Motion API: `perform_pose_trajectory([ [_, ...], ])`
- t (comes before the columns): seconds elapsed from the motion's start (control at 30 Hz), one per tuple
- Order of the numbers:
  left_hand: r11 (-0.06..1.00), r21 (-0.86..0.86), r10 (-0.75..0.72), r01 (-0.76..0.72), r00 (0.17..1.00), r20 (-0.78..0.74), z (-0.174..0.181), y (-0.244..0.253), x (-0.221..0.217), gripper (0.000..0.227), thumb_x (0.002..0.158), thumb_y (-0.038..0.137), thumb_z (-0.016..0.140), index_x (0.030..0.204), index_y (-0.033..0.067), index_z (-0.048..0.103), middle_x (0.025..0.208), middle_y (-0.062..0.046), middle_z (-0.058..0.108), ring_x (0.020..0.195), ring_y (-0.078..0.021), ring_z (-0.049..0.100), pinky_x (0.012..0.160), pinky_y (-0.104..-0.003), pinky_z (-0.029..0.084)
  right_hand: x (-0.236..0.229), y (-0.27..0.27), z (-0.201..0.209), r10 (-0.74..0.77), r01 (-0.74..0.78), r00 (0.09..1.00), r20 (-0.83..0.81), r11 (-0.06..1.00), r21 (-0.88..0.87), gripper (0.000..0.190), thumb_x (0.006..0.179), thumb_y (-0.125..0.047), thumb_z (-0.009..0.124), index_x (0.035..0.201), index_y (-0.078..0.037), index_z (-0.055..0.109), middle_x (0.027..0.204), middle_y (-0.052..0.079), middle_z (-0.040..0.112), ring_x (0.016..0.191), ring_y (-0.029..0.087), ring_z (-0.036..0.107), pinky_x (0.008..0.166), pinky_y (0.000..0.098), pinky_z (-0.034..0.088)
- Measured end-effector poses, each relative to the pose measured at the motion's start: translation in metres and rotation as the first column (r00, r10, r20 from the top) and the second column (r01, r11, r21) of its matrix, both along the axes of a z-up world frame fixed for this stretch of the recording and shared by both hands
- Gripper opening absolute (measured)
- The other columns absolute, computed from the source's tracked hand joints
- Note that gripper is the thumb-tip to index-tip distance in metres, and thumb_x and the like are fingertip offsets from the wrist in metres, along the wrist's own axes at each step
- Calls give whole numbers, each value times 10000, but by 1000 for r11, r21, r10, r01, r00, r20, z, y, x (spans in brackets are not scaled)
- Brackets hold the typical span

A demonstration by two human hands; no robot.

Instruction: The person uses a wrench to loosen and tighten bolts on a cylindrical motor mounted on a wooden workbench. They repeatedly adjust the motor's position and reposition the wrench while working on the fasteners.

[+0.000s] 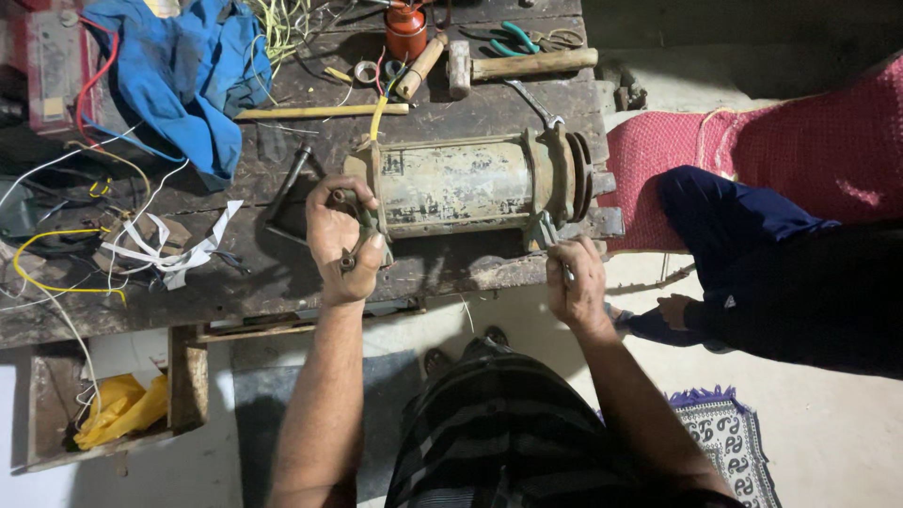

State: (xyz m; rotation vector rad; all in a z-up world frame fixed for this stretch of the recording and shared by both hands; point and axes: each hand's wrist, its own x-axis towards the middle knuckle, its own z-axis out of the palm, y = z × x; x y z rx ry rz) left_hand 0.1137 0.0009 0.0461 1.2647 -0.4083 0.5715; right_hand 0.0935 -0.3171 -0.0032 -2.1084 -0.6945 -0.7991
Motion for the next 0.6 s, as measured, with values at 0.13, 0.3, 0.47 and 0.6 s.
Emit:
perform_pose_trajectory([
  [0.13,1000,-1,-7,7,1000,-4,0,0,-1,595,853,125,656,1401,36,442,1183,-77,528,1064,-146,513,988,-309,455,4,-3,0,-31,32,995,-93,999,11,167,930,83,613,1071,-6,598,918,179,635,838,346,612,743,444,496],
  [0.3,999,-27,-31,31,999,-16,0,2,-6,613,856,114,649,1424,41,430,1227,-78,532,1105,-150,518,1045,-325,451,17,-15,7,58,-55,988,-144,998,24,145,995,71,602,1115,-3,566,921,162,650,802,307,648,706,408,521],
  [0.47,998,48,-51,51,999,-6,2,2,-11,604,881,116,638,1444,48,432,1240,-74,537,1158,-150,513,1090,-319,420,25,-6,-7,83,-80,995,57,996,-46,165,974,74,579,1111,-16,563,857,137,672,658,223,570,583,390,465],
  [0.6,1000,18,-15,15,1000,-15,3,0,-17,595,897,134,653,1445,36,441,1331,-81,540,1163,-143,507,1082,-317,415,30,-4,-14,47,-47,990,133,999,-7,165,1029,59,559,1175,-3,515,918,130,629,782,240,577,680,399,475],
])
